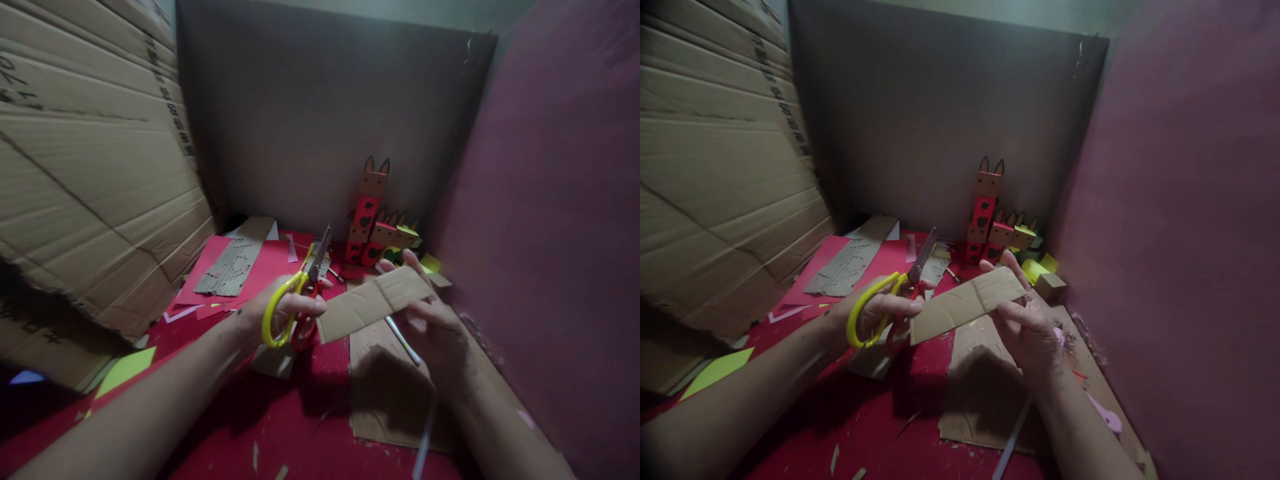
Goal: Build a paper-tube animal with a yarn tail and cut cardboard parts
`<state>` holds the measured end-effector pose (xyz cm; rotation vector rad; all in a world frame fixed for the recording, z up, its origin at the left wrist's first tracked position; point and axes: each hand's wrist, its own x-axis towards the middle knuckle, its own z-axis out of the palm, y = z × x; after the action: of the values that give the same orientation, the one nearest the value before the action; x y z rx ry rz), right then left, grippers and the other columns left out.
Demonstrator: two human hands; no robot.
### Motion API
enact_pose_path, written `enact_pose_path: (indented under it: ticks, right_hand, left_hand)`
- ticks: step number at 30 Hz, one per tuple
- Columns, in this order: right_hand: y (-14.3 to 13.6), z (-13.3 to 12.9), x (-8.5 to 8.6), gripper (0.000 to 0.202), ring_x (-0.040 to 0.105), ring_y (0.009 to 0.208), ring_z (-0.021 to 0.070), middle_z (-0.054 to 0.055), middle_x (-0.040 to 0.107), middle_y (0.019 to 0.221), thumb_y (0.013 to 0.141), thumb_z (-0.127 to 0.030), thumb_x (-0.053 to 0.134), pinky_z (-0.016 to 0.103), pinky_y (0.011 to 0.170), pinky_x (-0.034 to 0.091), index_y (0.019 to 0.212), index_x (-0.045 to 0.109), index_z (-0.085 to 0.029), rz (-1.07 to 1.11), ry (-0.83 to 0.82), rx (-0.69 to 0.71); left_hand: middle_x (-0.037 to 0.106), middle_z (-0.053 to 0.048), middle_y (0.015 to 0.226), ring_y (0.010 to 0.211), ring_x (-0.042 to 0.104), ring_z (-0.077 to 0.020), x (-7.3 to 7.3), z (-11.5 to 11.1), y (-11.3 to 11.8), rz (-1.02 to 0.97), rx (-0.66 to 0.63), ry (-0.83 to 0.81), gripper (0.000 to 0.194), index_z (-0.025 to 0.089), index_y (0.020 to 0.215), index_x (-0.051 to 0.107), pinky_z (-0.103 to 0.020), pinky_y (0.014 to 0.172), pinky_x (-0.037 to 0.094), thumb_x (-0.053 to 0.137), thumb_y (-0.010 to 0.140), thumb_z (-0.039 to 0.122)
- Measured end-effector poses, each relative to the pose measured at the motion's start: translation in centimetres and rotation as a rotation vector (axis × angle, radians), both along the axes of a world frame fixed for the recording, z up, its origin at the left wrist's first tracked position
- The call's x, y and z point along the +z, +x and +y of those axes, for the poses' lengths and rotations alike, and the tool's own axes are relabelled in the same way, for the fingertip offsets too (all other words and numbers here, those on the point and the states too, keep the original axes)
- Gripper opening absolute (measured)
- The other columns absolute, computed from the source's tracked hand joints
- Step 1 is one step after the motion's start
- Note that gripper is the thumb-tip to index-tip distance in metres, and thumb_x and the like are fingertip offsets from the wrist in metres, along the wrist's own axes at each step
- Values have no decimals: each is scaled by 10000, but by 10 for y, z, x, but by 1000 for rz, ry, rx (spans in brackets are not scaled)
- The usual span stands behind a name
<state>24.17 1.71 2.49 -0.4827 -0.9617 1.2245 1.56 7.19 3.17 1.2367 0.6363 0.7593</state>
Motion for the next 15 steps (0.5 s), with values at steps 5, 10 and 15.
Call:
enact_pose_path:
  ticks: [5, 10, 15]
  right_hand:
    - [0, 4, -2, 557, 584, 1031, 209, 28, 662, 1074, 702, -144, 626, 417, 991, 343, 1215, 484, -306, 37, -6, 6]
    - [0, 8, -6, 505, 637, 894, 191, 52, 695, 958, 736, -135, 606, 387, 869, 459, 1215, 479, -236, 105, -114, -32]
    - [1, 13, -8, 450, 657, 718, 168, 75, 712, 870, 719, -127, 607, 303, 661, 534, 1155, 509, -182, 146, -253, -93]
  left_hand:
    - [541, 42, 600, 337, 516, -118, -5, 6, -2, 42, 13, -26, 488, 175, 1097, 480, -235, 325, 417, 660, 644, 205]
    - [526, 43, 453, 334, 508, -132, -11, 8, 1, 105, 38, -21, 440, 153, 1085, 467, -223, 346, 395, 629, 701, 291]
    - [598, -20, 616, 420, 527, -128, -8, 17, -4, 326, 180, 194, 401, 147, 1007, 509, -221, 367, 365, 567, 722, 423]
